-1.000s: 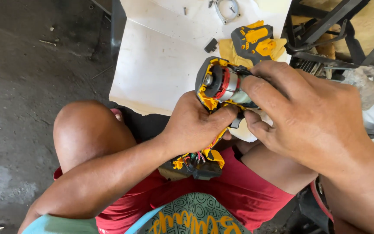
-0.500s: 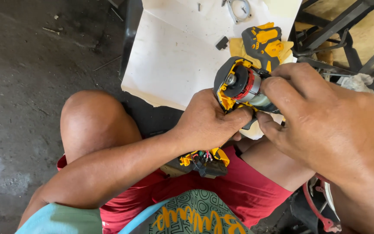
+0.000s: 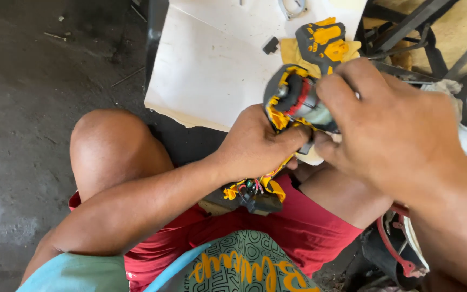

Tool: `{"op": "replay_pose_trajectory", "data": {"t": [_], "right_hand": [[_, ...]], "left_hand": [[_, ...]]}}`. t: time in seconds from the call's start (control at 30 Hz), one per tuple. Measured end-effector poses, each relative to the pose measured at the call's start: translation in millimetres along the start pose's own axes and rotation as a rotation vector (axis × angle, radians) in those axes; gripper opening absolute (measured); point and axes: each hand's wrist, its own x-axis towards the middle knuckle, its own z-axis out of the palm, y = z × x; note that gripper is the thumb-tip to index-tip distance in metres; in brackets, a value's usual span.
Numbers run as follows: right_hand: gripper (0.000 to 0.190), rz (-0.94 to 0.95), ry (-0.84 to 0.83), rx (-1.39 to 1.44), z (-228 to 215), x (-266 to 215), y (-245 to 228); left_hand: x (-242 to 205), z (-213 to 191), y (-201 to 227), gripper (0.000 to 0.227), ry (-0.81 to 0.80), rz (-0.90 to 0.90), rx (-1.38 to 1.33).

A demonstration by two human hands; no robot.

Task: The person sits on the floor and works on a disassembled yellow and black cordless drill. They manipulate the internal motor and wiring, then reattach the black trigger mechanism to the drill body.

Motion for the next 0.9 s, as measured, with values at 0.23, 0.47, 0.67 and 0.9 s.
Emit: {"op": "replay_pose_trajectory", "data": {"t": [0.23, 0.47, 0.67, 0.9], "right_hand": [[0.065, 0.215, 0.244, 1.063, 22.4, -30.8, 42.8], [0.082, 0.484, 0.427, 2.115, 88.2, -5.6, -1.7], [0.040, 0.649, 0.240, 2.771, 131.7, 7.6, -60.6], [0.038, 1.012, 0.336, 2.699, 135.2, 31.7, -77.4]], "left_hand": [[4.2, -5.0, -5.8, 0.021, -0.078, 0.094, -0.266], [21.8, -10.3, -13.9, 0.035, -0.036, 0.164, -0.380], [37.2, -10.3, -10.2, 0.030, 0.127, 0.137, -0.422], [56.2, -5.9, -8.1, 0.025, 0.202, 0.177, -0.525]]}}
